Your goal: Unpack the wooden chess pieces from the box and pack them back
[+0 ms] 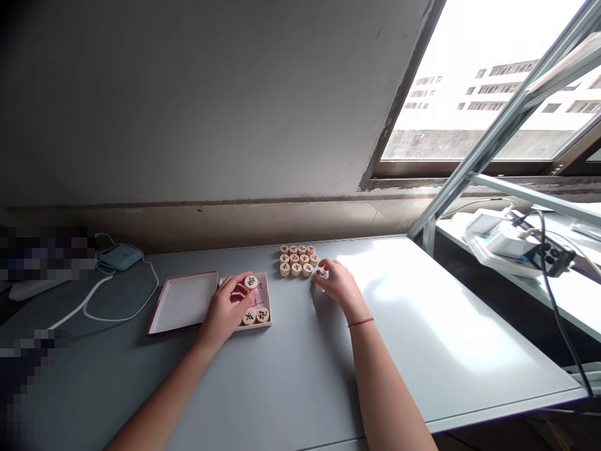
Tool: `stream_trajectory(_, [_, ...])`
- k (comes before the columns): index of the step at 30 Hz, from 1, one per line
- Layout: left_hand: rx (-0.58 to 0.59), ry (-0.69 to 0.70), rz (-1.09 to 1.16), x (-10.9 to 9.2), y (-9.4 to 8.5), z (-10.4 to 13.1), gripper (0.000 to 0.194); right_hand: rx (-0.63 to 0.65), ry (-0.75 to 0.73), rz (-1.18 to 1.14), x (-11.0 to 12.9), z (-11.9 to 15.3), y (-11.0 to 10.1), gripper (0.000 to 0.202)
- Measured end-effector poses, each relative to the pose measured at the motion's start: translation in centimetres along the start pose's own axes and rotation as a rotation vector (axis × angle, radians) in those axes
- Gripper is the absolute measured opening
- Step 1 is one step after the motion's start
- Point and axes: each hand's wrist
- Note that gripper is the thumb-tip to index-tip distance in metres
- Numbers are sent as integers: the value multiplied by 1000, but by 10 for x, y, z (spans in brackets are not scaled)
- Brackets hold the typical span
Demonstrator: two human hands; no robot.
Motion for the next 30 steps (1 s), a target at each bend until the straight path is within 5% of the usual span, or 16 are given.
stream_trajectory(3, [16, 121, -148, 1, 2, 2, 26, -18, -27, -157, 23, 7, -1, 26])
stream_trajectory(8, [54, 306, -300, 4, 8, 6, 29, 301, -309, -406, 79, 34, 13, 28])
stream_trajectory(11, [49, 364, -356, 4, 8, 7, 30, 344, -367, -403, 97, 45, 20, 20])
stream_trajectory(14, [29, 381, -405, 4, 4, 5, 33, 267, -341, -417, 86, 39, 12, 19])
stream_trajectory(19, [-29, 203, -618, 11, -18, -5, 26, -54, -141, -193, 27, 14, -14, 27])
stream_trajectory(23, [-13, -50, -753, 21, -40, -12, 28, -27, -31, 13, -5, 6, -14, 20])
stream_trajectory(30, [196, -333, -685, 21, -53, -16, 35, 21, -5, 145, -11, 2, 3, 16])
Point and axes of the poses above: each hand's wrist, its own z-axis away from the middle knuckle, its own y-axis out of the palm, x = y × z, and after that the axes turned 4 degrees about x, right-handed
